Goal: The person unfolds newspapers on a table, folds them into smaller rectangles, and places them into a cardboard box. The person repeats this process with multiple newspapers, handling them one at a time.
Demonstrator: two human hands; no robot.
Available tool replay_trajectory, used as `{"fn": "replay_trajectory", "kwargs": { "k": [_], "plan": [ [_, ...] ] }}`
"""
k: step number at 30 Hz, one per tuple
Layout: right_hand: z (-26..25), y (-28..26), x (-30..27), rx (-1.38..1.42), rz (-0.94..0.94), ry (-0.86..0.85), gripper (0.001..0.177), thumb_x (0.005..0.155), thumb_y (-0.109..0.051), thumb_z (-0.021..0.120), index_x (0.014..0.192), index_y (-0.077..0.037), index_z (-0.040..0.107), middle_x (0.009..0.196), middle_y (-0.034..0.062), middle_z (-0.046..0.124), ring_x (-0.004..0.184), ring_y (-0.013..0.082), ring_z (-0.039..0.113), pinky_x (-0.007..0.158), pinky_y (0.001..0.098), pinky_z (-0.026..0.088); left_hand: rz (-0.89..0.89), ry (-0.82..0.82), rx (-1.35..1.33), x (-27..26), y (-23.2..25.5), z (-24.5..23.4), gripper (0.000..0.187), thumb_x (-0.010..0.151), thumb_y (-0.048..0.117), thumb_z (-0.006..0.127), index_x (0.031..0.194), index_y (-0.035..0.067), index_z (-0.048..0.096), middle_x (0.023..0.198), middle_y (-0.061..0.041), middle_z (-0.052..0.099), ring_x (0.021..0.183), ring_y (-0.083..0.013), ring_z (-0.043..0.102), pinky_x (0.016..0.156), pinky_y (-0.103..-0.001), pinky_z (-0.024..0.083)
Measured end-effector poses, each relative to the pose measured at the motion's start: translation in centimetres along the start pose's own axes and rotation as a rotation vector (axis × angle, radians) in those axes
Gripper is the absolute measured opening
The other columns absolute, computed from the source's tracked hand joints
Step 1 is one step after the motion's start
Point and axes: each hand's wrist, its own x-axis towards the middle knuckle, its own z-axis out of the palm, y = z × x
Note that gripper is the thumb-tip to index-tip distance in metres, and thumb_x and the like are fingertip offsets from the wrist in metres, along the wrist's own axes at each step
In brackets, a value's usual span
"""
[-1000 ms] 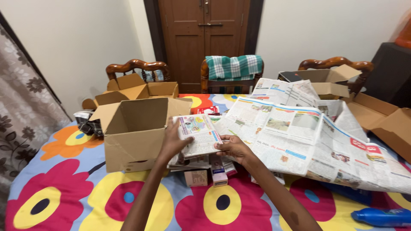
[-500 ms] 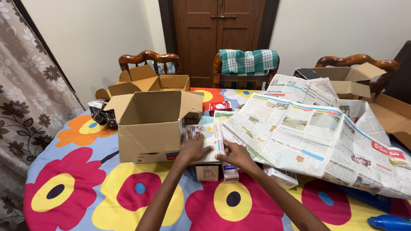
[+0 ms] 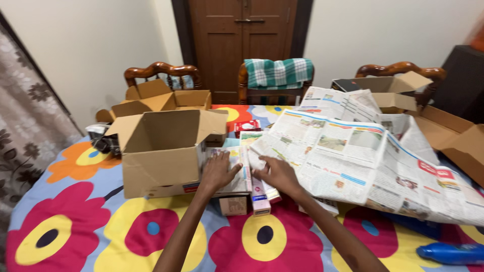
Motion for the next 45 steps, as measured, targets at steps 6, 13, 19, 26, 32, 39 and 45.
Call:
{"fn": "replay_trajectory", "kwargs": {
  "k": [6,13,19,26,32,39,45],
  "plan": [
    [-7.1,7.0,0.5,-0.025,0.065,0.154,0.057,0.078,-0.044,0.079,0.127,-0.018,0.066,0.102,0.0042,0.074,0.089,0.0217,0.073,0.080,0.0384,0.057,0.157,0.192,-0.182,2.9,5.7,0.2,0.068,0.092,0.050,0.064,0.137,0.000,0.056,0.136,-0.021,0.061,0.131,-0.0372,0.054,0.112,-0.050,0.039],
    [-15.9,18.0,-2.2,-0.332,0.113,0.306,0.070,0.071,-0.041,0.088,0.132,-0.016,0.062,0.136,0.0134,0.062,0.127,0.0327,0.055,0.103,0.0465,0.046,0.223,0.095,-0.068,7.9,9.1,6.7,0.070,0.088,0.046,0.069,0.139,0.002,0.053,0.135,-0.024,0.058,0.128,-0.0382,0.053,0.110,-0.048,0.038],
    [-21.5,23.4,-5.3,-0.326,0.495,0.216,0.095,0.062,-0.052,0.089,0.144,-0.018,0.055,0.145,0.0103,0.058,0.136,0.0328,0.052,0.108,0.0474,0.047,0.033,0.108,-0.050,10.7,8.4,8.6,0.081,0.082,0.047,0.076,0.141,-0.003,0.049,0.132,-0.023,0.062,0.126,-0.0371,0.057,0.108,-0.046,0.044],
    [-24.3,28.5,-6.3,-0.124,0.571,-0.022,0.134,0.045,-0.057,0.093,0.159,-0.018,0.034,0.154,0.0157,0.051,0.145,0.0317,0.046,0.120,0.0460,0.039,-0.163,0.029,-0.362,11.8,8.7,5.8,0.066,0.075,0.035,0.083,0.131,0.008,0.063,0.111,-0.017,0.075,0.098,-0.0302,0.073,0.089,-0.042,0.056],
    [-25.7,32.9,-7.3,0.022,0.621,-0.105,0.128,0.047,-0.022,0.098,0.157,-0.020,0.033,0.157,0.0145,0.047,0.150,0.0320,0.038,0.124,0.0486,0.028,-0.133,-0.187,-1.021,11.5,11.0,2.7,0.042,0.080,0.020,0.082,0.118,0.002,0.074,0.099,-0.013,0.080,0.077,-0.0179,0.076,0.074,-0.033,0.059],
    [-28.1,34.4,-9.3,0.078,0.568,-0.021,0.114,0.059,-0.032,0.095,0.155,-0.015,0.037,0.151,0.0210,0.050,0.144,0.0352,0.045,0.120,0.0473,0.036,0.019,-0.150,-1.345,13.0,15.1,-0.5,0.035,0.090,0.018,0.075,0.116,-0.005,0.072,0.092,-0.014,0.078,0.068,-0.0163,0.072,0.063,-0.030,0.059],
    [-30.9,30.5,-10.9,0.261,0.447,0.458,0.066,0.078,-0.025,0.082,0.137,-0.008,0.057,0.138,0.0190,0.062,0.126,0.0307,0.060,0.107,0.0463,0.050,-0.050,-0.049,-1.556,14.5,19.2,-6.9,0.031,0.095,0.014,0.067,0.119,-0.006,0.068,0.095,-0.018,0.078,0.070,-0.0191,0.075,0.063,-0.033,0.062]
  ]
}}
